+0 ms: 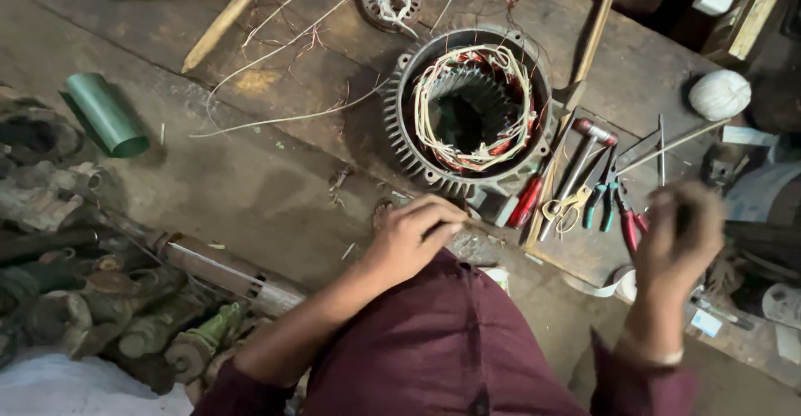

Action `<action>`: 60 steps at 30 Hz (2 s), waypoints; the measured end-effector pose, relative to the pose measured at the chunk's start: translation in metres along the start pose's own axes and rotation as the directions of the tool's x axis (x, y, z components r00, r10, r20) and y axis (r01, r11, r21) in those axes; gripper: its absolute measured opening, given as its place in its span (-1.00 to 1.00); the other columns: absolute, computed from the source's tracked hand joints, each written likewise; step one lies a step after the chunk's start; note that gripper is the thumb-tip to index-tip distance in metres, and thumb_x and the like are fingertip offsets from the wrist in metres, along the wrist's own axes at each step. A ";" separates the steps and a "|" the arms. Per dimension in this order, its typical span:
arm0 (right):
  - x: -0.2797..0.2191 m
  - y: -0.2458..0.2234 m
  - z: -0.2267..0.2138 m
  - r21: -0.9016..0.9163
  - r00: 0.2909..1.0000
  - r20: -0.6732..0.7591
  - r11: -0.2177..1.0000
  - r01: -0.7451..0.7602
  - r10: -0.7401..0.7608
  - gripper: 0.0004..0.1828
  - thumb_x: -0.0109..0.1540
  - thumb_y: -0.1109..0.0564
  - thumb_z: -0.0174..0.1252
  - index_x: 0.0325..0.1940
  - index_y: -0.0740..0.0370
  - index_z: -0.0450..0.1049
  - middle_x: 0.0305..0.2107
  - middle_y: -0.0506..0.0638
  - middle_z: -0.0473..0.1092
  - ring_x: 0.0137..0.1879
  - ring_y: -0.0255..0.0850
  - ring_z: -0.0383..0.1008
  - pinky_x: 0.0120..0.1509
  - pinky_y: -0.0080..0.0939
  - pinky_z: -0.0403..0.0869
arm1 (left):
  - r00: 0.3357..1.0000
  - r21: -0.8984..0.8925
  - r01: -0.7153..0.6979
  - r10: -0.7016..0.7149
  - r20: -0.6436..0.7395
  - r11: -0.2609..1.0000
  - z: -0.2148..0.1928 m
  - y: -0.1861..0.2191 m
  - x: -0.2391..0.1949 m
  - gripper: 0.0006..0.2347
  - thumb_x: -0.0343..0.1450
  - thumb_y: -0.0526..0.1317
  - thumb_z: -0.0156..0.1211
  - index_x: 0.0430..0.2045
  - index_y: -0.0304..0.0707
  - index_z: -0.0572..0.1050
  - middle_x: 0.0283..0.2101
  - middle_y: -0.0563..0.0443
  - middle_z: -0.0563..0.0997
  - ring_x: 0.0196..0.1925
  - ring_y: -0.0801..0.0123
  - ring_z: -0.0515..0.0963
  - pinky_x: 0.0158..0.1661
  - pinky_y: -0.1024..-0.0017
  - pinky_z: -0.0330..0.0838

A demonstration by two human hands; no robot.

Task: The person works on an electric motor stator, using a wooden stick to push and arrange copper windings inside the slots. They use pliers to cut a wire and continue adjusting the coils by hand.

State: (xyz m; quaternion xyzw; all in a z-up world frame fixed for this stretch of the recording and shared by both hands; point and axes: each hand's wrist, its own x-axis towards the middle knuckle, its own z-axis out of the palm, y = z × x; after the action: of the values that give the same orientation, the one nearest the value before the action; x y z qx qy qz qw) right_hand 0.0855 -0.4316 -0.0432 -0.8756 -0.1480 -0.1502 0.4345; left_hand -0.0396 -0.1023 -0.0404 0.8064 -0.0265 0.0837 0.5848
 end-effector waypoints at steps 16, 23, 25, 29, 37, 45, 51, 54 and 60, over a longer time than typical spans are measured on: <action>-0.037 -0.135 0.103 -0.044 0.929 0.306 0.978 -0.204 0.208 -0.78 0.29 0.31 0.21 0.02 0.22 0.59 -0.20 0.03 0.52 -0.10 -0.19 0.56 -0.02 -0.25 0.50 | 0.980 -0.097 -0.103 0.118 0.163 0.990 0.007 -0.026 0.020 -0.88 0.41 -0.39 0.24 -0.21 -0.32 0.53 -0.12 -0.09 0.60 -0.09 0.05 0.64 -0.07 0.24 0.53; -0.045 -0.115 0.096 0.313 0.740 0.476 0.695 -0.648 0.476 -0.71 0.33 0.28 0.19 0.14 0.32 0.55 -0.16 -0.06 0.55 -0.06 -0.36 0.51 0.05 -0.36 0.49 | 0.968 -0.132 -0.091 0.119 0.222 0.987 -0.003 -0.016 0.029 -0.90 0.47 -0.32 0.26 -0.20 -0.31 0.53 -0.11 -0.08 0.61 -0.07 0.11 0.66 -0.06 0.28 0.55; -0.048 -0.113 0.095 0.347 0.732 0.446 0.654 -0.672 0.515 -0.63 0.28 0.28 0.23 0.20 0.30 0.51 -0.19 -0.09 0.54 -0.09 -0.38 0.50 0.03 -0.38 0.50 | 0.960 -0.157 -0.035 0.077 0.271 0.987 -0.007 -0.013 0.033 -0.89 0.46 -0.32 0.26 -0.18 -0.32 0.54 -0.10 -0.08 0.63 -0.07 0.16 0.68 -0.07 0.31 0.56; -0.044 -0.112 0.097 0.336 0.820 0.257 0.748 -0.573 0.512 -0.58 0.26 0.27 0.28 0.22 0.25 0.52 -0.23 -0.15 0.48 -0.12 -0.41 0.49 -0.01 -0.38 0.53 | 0.822 -0.479 0.508 -0.237 0.517 0.716 -0.017 -0.011 0.046 -0.84 0.52 -0.34 0.03 -0.09 -0.25 0.53 -0.05 -0.02 0.64 -0.12 0.25 0.68 -0.11 0.39 0.63; -0.029 -0.134 0.148 -0.048 0.999 0.005 0.998 0.046 -0.046 -0.67 0.19 0.23 0.41 0.04 0.12 0.62 -0.33 -0.03 0.43 -0.25 -0.17 0.47 -0.19 -0.22 0.42 | 0.948 0.202 -0.308 0.282 0.149 0.930 -0.040 -0.010 0.075 -0.81 0.42 -0.52 0.11 -0.15 -0.29 0.50 -0.06 -0.11 0.59 0.00 0.05 0.62 0.07 0.22 0.49; -0.054 -0.181 0.064 -0.176 1.000 -0.020 0.984 -0.004 0.001 -0.85 0.20 0.26 0.36 -0.14 0.19 0.61 -0.30 0.00 0.48 -0.20 -0.13 0.48 -0.10 -0.20 0.41 | 0.814 0.063 -0.515 0.465 0.347 0.855 -0.005 -0.005 0.066 -0.70 0.32 -0.48 0.14 -0.08 -0.23 0.51 -0.14 0.00 0.65 -0.01 0.24 0.63 0.15 0.16 0.47; -0.096 -0.166 -0.018 0.578 0.905 -0.409 0.800 0.161 0.114 -0.82 0.35 0.08 0.20 -0.18 0.22 0.61 -0.13 -0.02 0.42 -0.10 -0.25 0.43 -0.01 -0.33 0.44 | 0.702 -0.256 -0.597 0.649 0.293 0.761 0.037 0.049 0.054 -0.68 0.45 -0.11 0.24 0.00 -0.29 0.41 -0.04 -0.10 0.62 0.04 0.21 0.63 0.12 0.25 0.54; -0.111 -0.125 -0.013 0.526 0.962 -0.107 0.835 -0.160 0.251 -0.78 0.45 0.08 0.23 -0.14 0.30 0.55 0.06 0.01 0.27 0.18 -0.21 0.29 0.32 -0.27 0.31 | 0.742 -0.230 -0.377 0.441 0.505 0.897 0.065 0.080 0.063 -0.68 0.47 -0.10 0.14 0.00 -0.30 0.35 -0.11 -0.13 0.62 -0.18 0.12 0.63 -0.13 0.25 0.52; -0.097 0.048 0.042 0.644 0.819 0.097 0.592 -0.484 0.565 -0.44 0.45 -0.22 -0.07 0.34 0.19 0.41 -0.03 0.06 0.39 0.03 -0.18 0.43 0.13 -0.16 0.45 | 0.741 -0.193 0.314 -0.113 0.662 0.929 0.110 0.059 0.085 -0.86 0.57 -0.19 0.01 -0.13 -0.25 0.43 -0.30 -0.01 0.73 -0.41 0.49 0.71 -0.39 0.52 0.63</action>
State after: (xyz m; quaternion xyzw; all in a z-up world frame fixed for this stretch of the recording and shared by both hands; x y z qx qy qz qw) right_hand 0.0215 -0.4384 -0.1395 -0.6657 0.1004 -0.0068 0.7394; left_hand 0.0470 -0.2202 -0.0042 0.6882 -0.1423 -0.2692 0.6586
